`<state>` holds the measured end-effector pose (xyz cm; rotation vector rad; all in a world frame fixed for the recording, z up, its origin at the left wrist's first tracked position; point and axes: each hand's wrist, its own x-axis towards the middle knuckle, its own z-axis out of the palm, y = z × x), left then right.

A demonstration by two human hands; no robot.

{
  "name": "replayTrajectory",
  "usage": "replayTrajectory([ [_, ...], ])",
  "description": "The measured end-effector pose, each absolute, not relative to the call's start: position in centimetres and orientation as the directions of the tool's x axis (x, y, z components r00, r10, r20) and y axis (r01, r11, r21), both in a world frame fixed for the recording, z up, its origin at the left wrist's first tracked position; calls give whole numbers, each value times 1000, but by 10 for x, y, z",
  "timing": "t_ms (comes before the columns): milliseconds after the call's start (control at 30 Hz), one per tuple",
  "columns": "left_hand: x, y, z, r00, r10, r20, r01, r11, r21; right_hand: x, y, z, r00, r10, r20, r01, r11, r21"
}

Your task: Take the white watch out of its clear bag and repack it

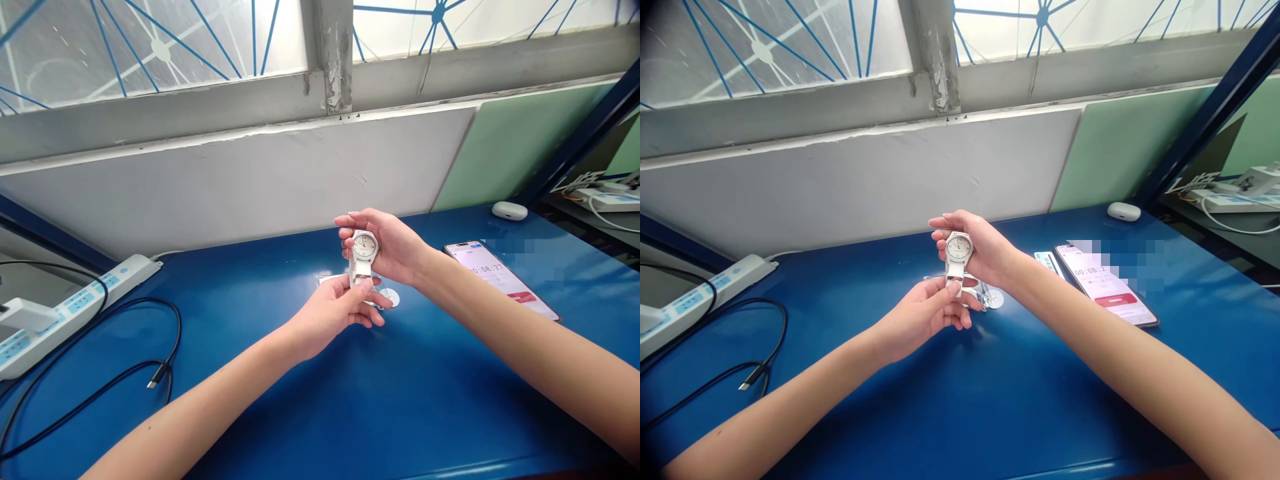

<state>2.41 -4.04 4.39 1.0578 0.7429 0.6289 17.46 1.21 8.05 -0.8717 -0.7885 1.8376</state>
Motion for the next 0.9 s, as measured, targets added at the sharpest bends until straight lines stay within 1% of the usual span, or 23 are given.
replayTrajectory([
  [133, 25, -41, 45, 620, 754, -216, -90, 342, 935, 174, 9, 83, -385, 907, -171, -365, -320, -874],
  [267, 27, -47, 46, 652, 741, -158, -45, 246, 968, 173, 6, 85, -465, 871, -158, -307, -326, -894],
  [400, 28, -51, 47, 696, 701, -153, -18, 230, 973, 175, 4, 87, -561, 814, -148, -327, -382, -864],
  [500, 28, -52, 48, 675, 715, -180, -8, 251, 968, 176, 3, 88, -601, 791, -116, -363, -400, -842],
  [600, 29, -51, 48, 671, 718, -186, -21, 269, 963, 175, 4, 88, -596, 795, -113, -390, -410, -825],
  [700, 29, -49, 46, 663, 734, -147, -90, 273, 958, 173, 5, 88, -508, 841, -186, -417, -429, -801],
  [800, 28, -45, 44, 619, 777, -118, -174, 282, 943, 172, 6, 86, -429, 867, -253, -436, -444, -783],
  [900, 27, -43, 44, 642, 749, -164, -162, 341, 926, 172, 7, 85, -474, 848, -238, -416, -453, -788],
])
